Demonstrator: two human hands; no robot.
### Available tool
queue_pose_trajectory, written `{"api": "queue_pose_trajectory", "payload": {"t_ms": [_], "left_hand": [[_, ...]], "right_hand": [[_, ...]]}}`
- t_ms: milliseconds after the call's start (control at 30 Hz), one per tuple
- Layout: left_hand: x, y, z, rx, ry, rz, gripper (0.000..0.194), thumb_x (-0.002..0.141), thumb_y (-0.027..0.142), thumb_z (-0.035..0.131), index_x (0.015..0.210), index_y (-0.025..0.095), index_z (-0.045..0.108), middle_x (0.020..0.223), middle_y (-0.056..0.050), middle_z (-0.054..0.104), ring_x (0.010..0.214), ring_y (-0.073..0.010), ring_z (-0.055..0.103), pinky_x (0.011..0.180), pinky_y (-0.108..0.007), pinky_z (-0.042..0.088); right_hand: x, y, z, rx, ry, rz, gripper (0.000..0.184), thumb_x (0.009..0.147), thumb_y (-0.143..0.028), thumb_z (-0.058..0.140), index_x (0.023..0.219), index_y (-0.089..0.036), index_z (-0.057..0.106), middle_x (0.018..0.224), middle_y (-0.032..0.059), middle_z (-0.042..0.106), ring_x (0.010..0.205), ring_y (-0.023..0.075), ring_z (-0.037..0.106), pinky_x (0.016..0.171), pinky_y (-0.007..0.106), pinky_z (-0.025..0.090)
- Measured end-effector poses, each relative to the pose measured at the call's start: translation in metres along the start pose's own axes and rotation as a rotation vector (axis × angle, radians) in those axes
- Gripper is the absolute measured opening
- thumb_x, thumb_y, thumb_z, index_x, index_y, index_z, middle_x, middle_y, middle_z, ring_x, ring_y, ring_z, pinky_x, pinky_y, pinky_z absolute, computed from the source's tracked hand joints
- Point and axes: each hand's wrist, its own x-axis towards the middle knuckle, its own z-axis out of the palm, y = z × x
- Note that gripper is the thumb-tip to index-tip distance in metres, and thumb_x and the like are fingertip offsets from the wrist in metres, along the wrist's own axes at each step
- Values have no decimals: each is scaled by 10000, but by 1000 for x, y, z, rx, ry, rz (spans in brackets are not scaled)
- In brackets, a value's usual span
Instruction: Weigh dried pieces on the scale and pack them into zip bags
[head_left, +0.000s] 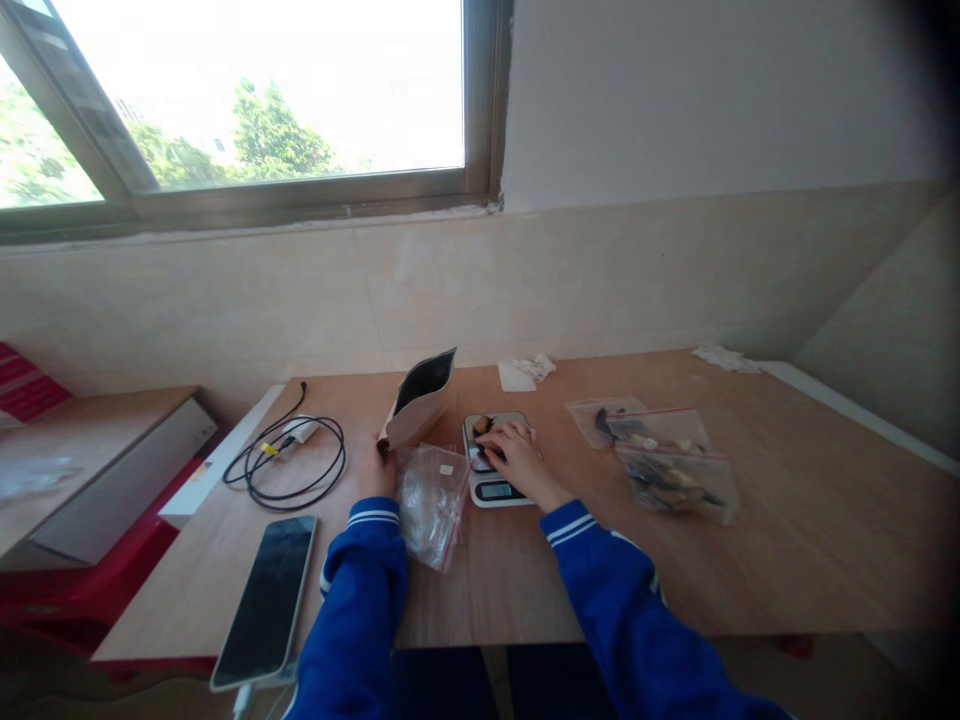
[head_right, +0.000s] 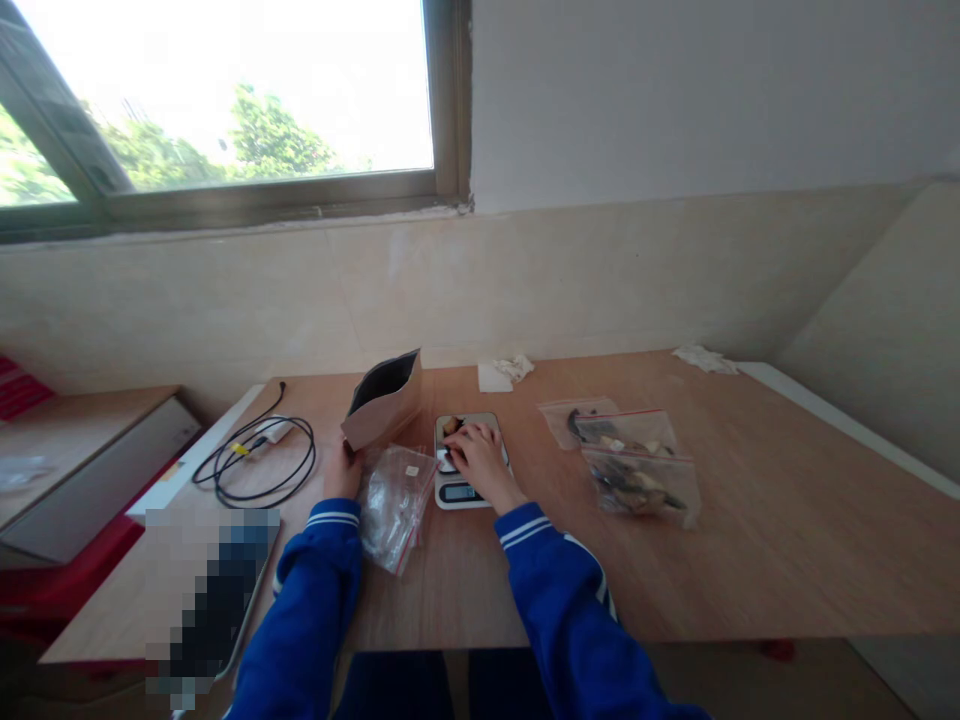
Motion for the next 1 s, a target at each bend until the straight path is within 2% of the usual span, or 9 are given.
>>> {"api": "queue_pose_trajectory", "payload": {"t_ms": [133, 233, 333, 533, 667, 733, 833, 900, 1000], "left_hand": [[0, 2, -1, 23, -6, -5, 433, 774, 105, 538, 1207, 124, 523, 1030, -128, 675, 1022, -278, 626, 926, -422, 478], [0, 2, -1, 44, -15, -14, 428, 765, 97, 528, 1191, 130, 533, 1009, -121, 684, 983, -275, 640, 892, -413, 492], [-1, 1, -1, 59, -19, -16, 441, 753, 92, 512, 1190, 147, 537, 992, -105, 692, 958, -270, 648, 858, -401, 500], [-3, 1, -2, 50, -30, 39, 480, 732, 65, 443, 1184, 180, 557, 1030, -80, 689, 988, -254, 638, 860, -377, 489], [-3, 0, -3, 6, -41, 90, 479, 715, 68, 438, 1165, 165, 568, 1053, -87, 682, 1015, -253, 626, 889, -380, 478], [-3, 0, -2, -10, -42, 117, 449, 727, 101, 460, 1158, 157, 570, 1077, -97, 676, 1030, -261, 620, 896, -388, 476], [-3, 1, -1, -3, -35, 124, 402, 757, 183, 503, 1153, 156, 570, 1076, -107, 678, 1021, -279, 626, 874, -404, 485], [-3, 0, -1, 14, -32, 120, 371, 784, 243, 508, 1139, 162, 576, 1046, -103, 686, 996, -282, 635, 847, -407, 494], [-3, -1, 0, 27, -30, 125, 347, 817, 300, 486, 1126, 171, 579, 1011, -91, 690, 949, -272, 646, 814, -401, 501]], "right_hand": [[6, -2, -16, 150, 156, -14, 261, 871, -166, 512, 1075, -239, 657, 1098, 82, 602, 1059, 245, 511, 913, 424, 384], [11, -22, -40, 319, 298, -59, 266, 906, -161, 428, 1074, -219, 626, 1056, 83, 590, 1026, 214, 551, 906, 375, 443], [16, -48, -61, 371, 307, -151, 265, 913, -143, 401, 1050, -222, 614, 1031, 72, 589, 1012, 198, 568, 910, 355, 463], [22, -71, -74, 289, 183, -347, 320, 892, -75, 390, 1093, -198, 607, 1071, 80, 599, 1061, 199, 548, 941, 365, 457], [24, -70, -76, 254, 149, -345, 317, 853, -31, 400, 963, -182, 655, 975, 75, 640, 1001, 202, 566, 924, 374, 458], [24, -69, -76, 264, 66, -313, 305, 842, -32, 416, 894, -187, 673, 937, 62, 663, 963, 195, 587, 900, 358, 465], [23, -70, -68, 278, -178, -246, 313, 839, -52, 423, 922, -184, 694, 977, 65, 697, 961, 194, 624, 876, 325, 476], [22, -71, -56, 249, -304, -210, 320, 828, -68, 438, 1006, -159, 688, 1084, 107, 689, 1042, 227, 619, 916, 343, 467], [23, -75, -34, 218, -336, -183, 409, 794, -86, 492, 1179, -148, 614, 1299, 138, 583, 1234, 271, 507, 1043, 405, 386]]}}
